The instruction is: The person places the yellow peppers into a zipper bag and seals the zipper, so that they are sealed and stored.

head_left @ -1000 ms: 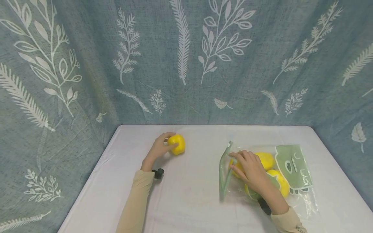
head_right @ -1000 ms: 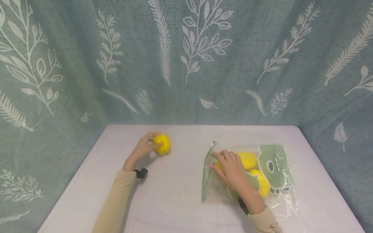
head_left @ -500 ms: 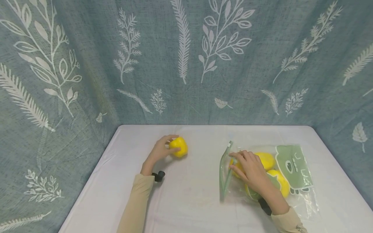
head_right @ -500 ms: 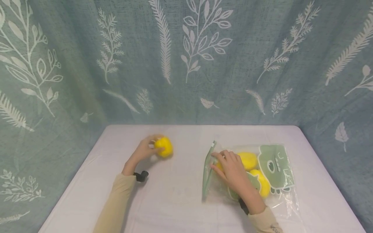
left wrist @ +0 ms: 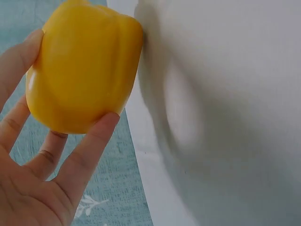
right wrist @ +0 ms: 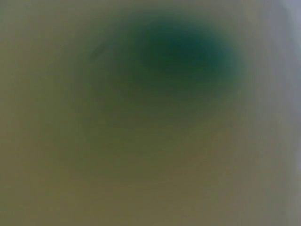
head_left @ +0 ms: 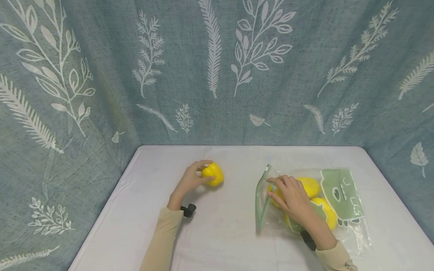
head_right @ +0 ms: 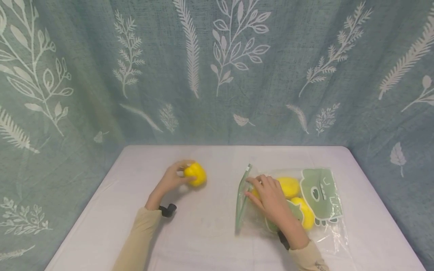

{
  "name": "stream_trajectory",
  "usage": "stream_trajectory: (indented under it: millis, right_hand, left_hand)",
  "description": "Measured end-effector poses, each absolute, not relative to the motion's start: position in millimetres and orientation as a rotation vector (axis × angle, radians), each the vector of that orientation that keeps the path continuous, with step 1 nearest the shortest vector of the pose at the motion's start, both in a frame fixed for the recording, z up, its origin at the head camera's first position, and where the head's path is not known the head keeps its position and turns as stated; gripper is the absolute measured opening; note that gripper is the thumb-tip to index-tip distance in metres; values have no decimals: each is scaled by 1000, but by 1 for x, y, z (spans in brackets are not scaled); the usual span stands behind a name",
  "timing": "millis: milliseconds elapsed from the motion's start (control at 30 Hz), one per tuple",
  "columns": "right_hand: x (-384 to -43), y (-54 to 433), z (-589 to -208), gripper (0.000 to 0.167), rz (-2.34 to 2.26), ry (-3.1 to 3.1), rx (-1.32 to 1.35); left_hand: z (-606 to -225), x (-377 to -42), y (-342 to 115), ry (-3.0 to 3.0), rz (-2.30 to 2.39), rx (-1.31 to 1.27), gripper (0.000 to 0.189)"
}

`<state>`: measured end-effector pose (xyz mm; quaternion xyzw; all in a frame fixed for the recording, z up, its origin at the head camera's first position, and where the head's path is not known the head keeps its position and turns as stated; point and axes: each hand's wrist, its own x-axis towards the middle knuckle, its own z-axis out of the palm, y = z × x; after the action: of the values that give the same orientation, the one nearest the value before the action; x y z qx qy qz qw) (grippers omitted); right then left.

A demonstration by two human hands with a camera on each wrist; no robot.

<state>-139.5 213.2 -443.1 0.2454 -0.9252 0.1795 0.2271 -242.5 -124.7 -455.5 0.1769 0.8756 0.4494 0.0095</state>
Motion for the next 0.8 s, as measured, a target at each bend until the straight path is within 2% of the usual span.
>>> stream_trajectory:
  millis: [300,800]
  right_hand:
    - [-140,213,-441,39,495,-2552,672]
    - [-142,212,-442,39,498,-2529,681]
  left_hand:
    - [-452,-233,-111,2705,1456,477,56]
    - [-459,-224,-92,2715,1534,547,54]
